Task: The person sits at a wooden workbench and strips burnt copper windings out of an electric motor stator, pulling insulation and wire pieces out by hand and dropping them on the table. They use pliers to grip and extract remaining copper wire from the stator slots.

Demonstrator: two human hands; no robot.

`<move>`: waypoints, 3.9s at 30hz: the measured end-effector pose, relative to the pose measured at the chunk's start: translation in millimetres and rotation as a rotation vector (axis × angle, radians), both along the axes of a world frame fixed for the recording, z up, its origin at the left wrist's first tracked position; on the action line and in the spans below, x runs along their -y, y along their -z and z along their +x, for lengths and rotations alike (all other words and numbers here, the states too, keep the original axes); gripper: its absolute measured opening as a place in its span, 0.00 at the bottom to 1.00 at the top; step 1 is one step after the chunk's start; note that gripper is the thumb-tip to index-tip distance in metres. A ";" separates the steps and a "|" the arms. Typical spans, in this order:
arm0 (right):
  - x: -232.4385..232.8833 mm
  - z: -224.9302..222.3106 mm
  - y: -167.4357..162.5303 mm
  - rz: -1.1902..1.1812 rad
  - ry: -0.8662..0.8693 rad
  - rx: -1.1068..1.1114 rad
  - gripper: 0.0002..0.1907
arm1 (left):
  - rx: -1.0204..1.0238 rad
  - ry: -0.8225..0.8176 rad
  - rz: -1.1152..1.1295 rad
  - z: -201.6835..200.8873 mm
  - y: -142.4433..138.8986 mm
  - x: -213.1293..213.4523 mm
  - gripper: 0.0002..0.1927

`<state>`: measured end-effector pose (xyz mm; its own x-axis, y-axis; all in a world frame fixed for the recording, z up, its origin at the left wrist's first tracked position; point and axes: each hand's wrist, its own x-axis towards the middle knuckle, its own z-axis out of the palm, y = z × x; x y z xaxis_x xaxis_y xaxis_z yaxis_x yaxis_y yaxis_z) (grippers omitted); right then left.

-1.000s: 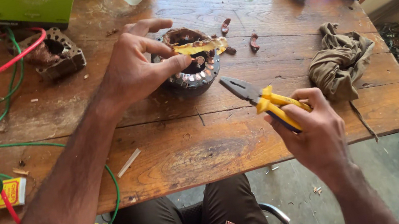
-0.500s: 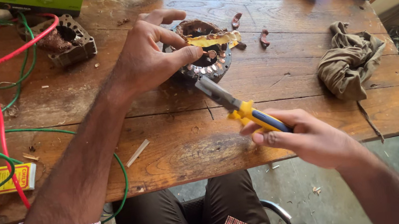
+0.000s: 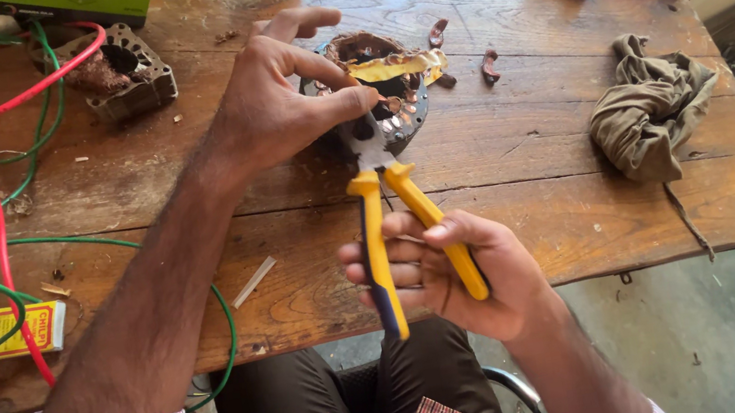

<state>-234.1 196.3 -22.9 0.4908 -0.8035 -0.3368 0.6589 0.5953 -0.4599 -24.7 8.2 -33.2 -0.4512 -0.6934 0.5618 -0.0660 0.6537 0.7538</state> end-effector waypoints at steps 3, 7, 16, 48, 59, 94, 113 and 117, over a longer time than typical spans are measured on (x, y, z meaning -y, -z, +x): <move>6.7 5.0 -0.5 0.011 0.021 0.014 0.22 | 0.007 -0.048 -0.029 0.7 -0.7 0.3 0.13; 10.6 9.9 -4.4 -0.007 0.042 -0.012 0.23 | 0.036 -0.087 -0.074 3.1 -1.7 -3.5 0.13; 19.6 20.7 -7.7 -0.050 0.037 -0.037 0.22 | 0.049 -0.053 -0.118 6.6 -9.3 -3.5 0.11; 0.6 30.7 -9.9 0.021 0.092 -0.034 0.16 | 0.072 0.047 -0.115 4.7 -18.1 -5.5 0.10; -50.4 -49.1 -9.3 -0.400 -0.002 -0.721 0.16 | 0.102 0.051 -0.052 3.0 -13.8 -3.6 0.13; 127.6 -22.3 -6.9 -1.412 0.472 -1.577 0.10 | 0.103 0.013 -0.094 -1.5 -15.7 -3.6 0.16; 124.7 -42.4 -14.2 -1.473 0.250 -1.384 0.11 | 0.306 -0.076 -0.368 3.1 -15.9 -0.8 0.32; 123.5 -44.9 -19.4 -1.439 0.199 -1.328 0.10 | 0.294 -0.082 -0.355 3.6 -18.1 -4.5 0.31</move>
<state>-278.9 72.8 -3.5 0.4046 -0.7729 0.4887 -0.4516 -0.6336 -0.6282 -21.1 12.7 -15.1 -0.5790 -0.5211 0.6271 -0.3055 0.8517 0.4257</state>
